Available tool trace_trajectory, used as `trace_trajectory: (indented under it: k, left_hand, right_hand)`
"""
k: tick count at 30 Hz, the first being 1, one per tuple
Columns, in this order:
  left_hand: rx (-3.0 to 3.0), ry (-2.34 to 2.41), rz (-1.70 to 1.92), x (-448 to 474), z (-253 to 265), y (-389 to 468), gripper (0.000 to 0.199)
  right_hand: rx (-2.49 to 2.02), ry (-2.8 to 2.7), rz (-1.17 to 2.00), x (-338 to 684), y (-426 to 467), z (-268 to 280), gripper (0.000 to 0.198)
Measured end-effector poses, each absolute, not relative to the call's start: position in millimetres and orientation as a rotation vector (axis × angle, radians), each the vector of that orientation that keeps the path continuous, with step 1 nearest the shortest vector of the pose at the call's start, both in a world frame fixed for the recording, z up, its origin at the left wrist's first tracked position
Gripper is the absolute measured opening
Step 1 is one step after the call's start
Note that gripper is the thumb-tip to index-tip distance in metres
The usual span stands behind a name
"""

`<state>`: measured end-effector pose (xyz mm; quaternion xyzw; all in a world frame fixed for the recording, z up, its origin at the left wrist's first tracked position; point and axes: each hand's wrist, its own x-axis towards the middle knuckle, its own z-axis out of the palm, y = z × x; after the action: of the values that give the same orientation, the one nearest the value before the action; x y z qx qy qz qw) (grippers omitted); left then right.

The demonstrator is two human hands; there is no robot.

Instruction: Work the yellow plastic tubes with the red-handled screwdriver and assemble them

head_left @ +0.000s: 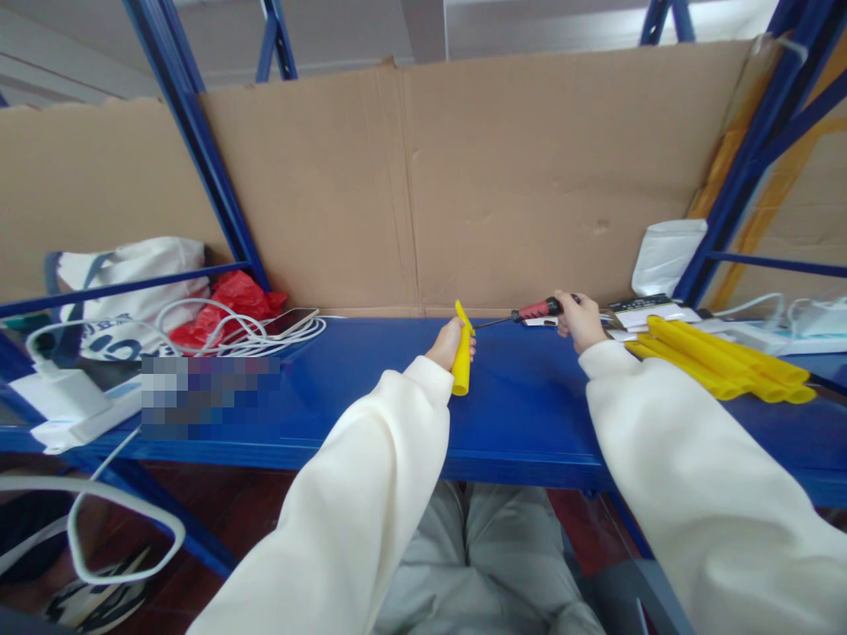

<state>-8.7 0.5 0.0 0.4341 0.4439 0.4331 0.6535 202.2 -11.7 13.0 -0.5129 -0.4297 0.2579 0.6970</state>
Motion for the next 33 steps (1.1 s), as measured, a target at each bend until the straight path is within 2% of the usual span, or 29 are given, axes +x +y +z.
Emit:
trace_trajectory:
  k: [4,18,27,33]
  left_hand:
    - [0.970,1.014,0.964,-8.0,2.7,-2.1,0.022]
    - [0.964,0.971,0.956,-7.0,3.2,-3.9,0.022]
    - [1.005,0.956,0.974,-4.8,3.0,-4.5,0.022]
    - [1.025,0.946,0.941,-2.4,6.4,-8.6,0.024]
  right_hand:
    - [-1.161,-0.895,0.588,196.2,-18.4,22.0,0.016]
    - [-1.260,-0.923,0.535,204.6,-10.8,15.2,0.021]
    - [-1.439,-1.352,0.869,199.2,-10.9,1.2,0.018]
    - [-1.384,-1.690,0.888,194.5,-4.1,-15.1,0.020]
